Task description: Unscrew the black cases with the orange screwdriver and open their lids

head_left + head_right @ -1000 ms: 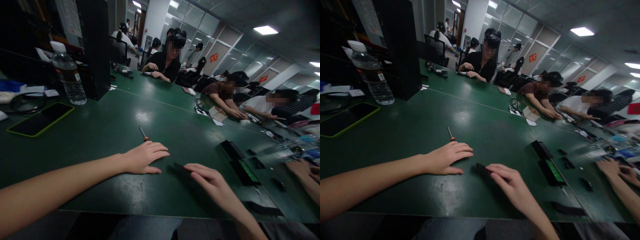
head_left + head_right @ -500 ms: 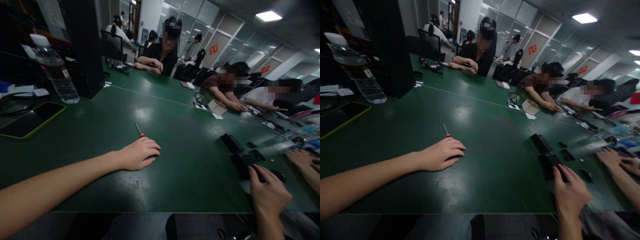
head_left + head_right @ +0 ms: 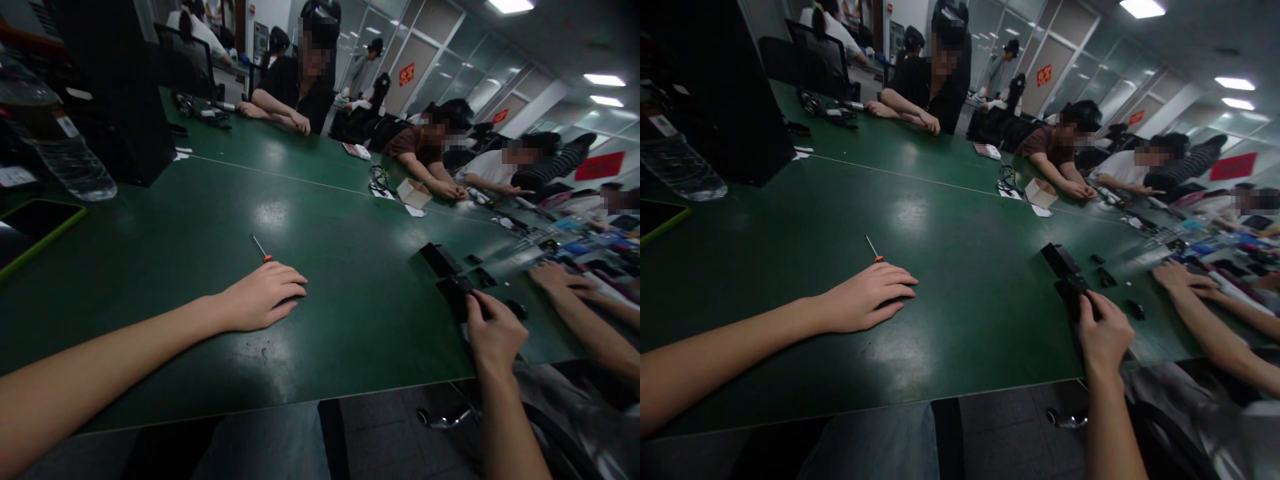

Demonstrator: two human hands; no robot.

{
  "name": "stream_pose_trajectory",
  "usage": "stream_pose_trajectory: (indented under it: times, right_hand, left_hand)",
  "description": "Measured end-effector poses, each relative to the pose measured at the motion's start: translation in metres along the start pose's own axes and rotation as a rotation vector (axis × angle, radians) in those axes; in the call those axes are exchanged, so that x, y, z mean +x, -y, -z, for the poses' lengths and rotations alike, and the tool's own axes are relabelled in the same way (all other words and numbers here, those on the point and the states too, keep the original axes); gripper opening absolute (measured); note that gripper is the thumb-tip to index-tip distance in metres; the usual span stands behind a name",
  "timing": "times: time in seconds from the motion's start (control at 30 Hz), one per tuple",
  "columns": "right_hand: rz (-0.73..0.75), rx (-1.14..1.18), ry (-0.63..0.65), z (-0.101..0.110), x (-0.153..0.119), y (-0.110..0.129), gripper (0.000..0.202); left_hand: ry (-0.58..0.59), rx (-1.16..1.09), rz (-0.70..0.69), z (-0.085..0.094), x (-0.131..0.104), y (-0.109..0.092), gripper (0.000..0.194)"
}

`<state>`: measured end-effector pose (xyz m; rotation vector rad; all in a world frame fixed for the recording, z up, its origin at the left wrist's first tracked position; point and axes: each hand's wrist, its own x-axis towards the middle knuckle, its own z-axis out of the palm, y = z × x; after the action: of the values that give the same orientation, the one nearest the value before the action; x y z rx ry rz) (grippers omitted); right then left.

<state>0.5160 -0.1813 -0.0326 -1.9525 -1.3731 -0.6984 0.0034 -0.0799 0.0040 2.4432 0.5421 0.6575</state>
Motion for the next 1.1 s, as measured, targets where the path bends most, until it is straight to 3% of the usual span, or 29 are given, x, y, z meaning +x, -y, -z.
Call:
stream_pose_trajectory:
  times: [0.13, 0.37, 0.7, 0.87, 0.97, 1.1]
  right_hand:
    - [0.000, 0.011, 0.012, 0.000, 0.003, 0.003, 0.055]
    - [-0.023, -0.013, 0.023, -0.001, 0.005, 0.009, 0.059]
    - [-0.125, -0.066, -0.001, 0.001, -0.002, 0.011, 0.059]
    - [-0.092, -0.007, 0.037, 0.001, -0.004, 0.009, 0.060]
    - [-0.041, 0.026, 0.125, 0.011, 0.019, 0.004, 0.057]
    - [0.110, 0.088, 0.264, 0.040, 0.084, -0.002, 0.047]
  left_hand:
    - [0.034, 0.038, 0.005, 0.001, 0.000, -0.001, 0.028]
    - [-0.038, -0.088, 0.005, 0.001, 0.000, -0.001, 0.024]
    - [0.036, 0.204, -0.085, 0.000, -0.001, 0.000, 0.027]
    - [0.039, 0.301, -0.118, -0.001, -0.003, 0.002, 0.026]
    - [0.035, 0.312, -0.121, -0.001, -0.004, 0.002, 0.026]
    - [0.044, 0.310, -0.111, 0.000, -0.003, 0.000, 0.025]
